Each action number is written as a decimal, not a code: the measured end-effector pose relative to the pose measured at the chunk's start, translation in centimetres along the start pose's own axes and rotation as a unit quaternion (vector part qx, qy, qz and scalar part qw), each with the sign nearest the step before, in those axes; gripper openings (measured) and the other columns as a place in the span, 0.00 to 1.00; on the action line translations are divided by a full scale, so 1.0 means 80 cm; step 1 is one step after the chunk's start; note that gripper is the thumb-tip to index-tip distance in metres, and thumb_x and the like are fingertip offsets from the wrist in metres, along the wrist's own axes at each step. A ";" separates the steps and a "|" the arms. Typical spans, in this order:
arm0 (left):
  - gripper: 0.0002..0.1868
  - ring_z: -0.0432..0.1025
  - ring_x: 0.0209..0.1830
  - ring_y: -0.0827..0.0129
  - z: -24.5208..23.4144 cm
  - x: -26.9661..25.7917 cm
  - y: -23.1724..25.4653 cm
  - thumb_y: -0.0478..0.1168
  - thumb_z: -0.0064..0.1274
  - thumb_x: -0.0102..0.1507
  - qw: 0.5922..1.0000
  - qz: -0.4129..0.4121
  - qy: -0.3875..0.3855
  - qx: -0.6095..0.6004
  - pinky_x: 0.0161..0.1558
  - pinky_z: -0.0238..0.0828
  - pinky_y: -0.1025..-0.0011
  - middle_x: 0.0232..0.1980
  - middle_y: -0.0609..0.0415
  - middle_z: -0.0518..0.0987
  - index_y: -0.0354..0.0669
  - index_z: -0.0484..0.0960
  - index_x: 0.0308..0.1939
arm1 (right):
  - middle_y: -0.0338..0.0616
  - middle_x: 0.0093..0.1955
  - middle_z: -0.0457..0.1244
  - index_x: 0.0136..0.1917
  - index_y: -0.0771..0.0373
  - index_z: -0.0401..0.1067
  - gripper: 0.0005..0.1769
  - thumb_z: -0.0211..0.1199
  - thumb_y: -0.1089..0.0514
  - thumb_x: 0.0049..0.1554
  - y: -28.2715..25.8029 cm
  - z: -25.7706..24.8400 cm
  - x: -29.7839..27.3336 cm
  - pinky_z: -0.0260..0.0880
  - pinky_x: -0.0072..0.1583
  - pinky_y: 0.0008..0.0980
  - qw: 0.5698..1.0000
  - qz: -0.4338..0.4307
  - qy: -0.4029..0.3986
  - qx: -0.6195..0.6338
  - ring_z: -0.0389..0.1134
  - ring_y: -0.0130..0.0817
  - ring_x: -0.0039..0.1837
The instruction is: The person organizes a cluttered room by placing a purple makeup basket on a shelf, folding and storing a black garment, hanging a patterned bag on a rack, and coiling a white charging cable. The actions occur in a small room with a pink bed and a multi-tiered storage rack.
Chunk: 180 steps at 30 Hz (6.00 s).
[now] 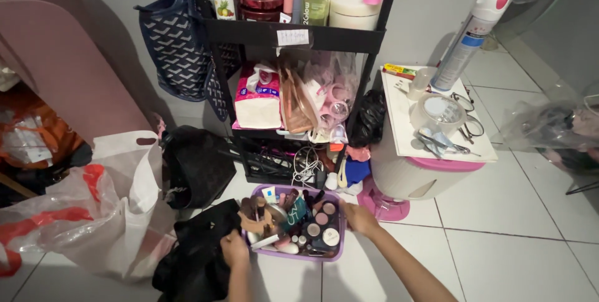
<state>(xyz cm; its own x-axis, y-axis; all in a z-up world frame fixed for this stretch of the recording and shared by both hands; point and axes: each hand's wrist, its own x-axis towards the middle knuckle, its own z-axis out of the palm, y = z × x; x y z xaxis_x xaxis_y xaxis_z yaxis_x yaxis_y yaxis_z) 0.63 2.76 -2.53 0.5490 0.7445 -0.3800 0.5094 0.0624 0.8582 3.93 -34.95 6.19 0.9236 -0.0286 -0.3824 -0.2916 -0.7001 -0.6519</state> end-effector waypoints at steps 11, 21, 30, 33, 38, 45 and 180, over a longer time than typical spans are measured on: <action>0.25 0.79 0.44 0.43 -0.007 -0.003 0.003 0.51 0.47 0.64 0.994 -0.092 -0.021 -0.060 0.45 0.75 0.54 0.49 0.35 0.82 0.32 0.79 0.54 | 0.59 0.57 0.68 0.78 0.44 0.52 0.35 0.42 0.32 0.62 -0.047 0.003 0.047 0.67 0.59 0.53 0.975 -0.089 0.119 -0.164 0.68 0.60 0.58; 0.26 0.77 0.44 0.50 -0.003 0.001 -0.001 0.49 0.45 0.63 0.994 -0.058 -0.019 -0.090 0.44 0.72 0.59 0.49 0.37 0.82 0.30 0.80 0.55 | 0.61 0.46 0.71 0.46 0.66 0.68 0.26 0.68 0.41 0.53 -0.005 0.020 0.077 0.75 0.53 0.49 0.967 -0.004 0.214 0.136 0.76 0.56 0.49; 0.22 0.76 0.38 0.55 -0.005 -0.001 -0.002 0.47 0.45 0.65 0.985 -0.094 -0.049 -0.136 0.34 0.73 0.61 0.45 0.45 0.80 0.32 0.78 0.54 | 0.55 0.51 0.66 0.49 0.63 0.69 0.19 0.70 0.51 0.51 -0.002 0.000 0.048 0.68 0.55 0.51 0.925 -0.149 0.340 -0.077 0.68 0.58 0.54; 0.20 0.74 0.39 0.60 -0.005 -0.002 -0.003 0.48 0.50 0.64 0.980 -0.105 -0.062 -0.156 0.34 0.72 0.63 0.44 0.49 0.79 0.37 0.79 0.53 | 0.54 0.52 0.66 0.51 0.62 0.70 0.17 0.68 0.53 0.51 0.001 -0.005 0.042 0.68 0.57 0.51 0.910 -0.199 0.348 -0.103 0.67 0.57 0.56; 0.16 0.75 0.40 0.64 -0.009 -0.003 -0.002 0.46 0.50 0.65 0.962 -0.129 -0.128 -0.204 0.36 0.73 0.65 0.43 0.52 0.82 0.40 0.86 0.49 | 0.53 0.57 0.64 0.54 0.58 0.73 0.16 0.67 0.52 0.53 -0.010 -0.011 0.029 0.68 0.57 0.50 0.922 -0.180 0.320 -0.126 0.67 0.56 0.58; 0.16 0.75 0.38 0.67 -0.009 -0.003 0.002 0.47 0.53 0.64 0.957 -0.145 -0.139 -0.212 0.36 0.73 0.68 0.43 0.55 0.82 0.42 0.87 0.49 | 0.60 0.58 0.61 0.57 0.63 0.70 0.24 0.67 0.52 0.50 -0.017 -0.013 0.014 0.68 0.54 0.52 0.916 -0.201 0.312 -0.151 0.66 0.60 0.55; 0.33 0.77 0.52 0.67 -0.233 -0.228 1.114 0.17 0.38 0.54 0.861 0.073 -0.343 -0.368 0.49 0.74 0.74 0.58 0.46 0.80 0.31 0.71 0.65 | 0.39 0.29 0.51 0.35 0.65 0.56 0.15 0.62 0.66 0.54 -0.849 -0.700 -0.188 0.55 0.36 0.33 0.873 -0.281 0.351 0.187 0.51 0.26 0.34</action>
<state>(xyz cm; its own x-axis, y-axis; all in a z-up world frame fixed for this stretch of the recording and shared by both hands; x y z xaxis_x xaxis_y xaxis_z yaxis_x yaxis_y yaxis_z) 23.65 7.09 87.29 0.9625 0.2273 -0.1481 -0.0164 0.5937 0.8045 23.82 -26.91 92.90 0.8335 -0.2778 0.4775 0.3173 -0.4668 -0.8255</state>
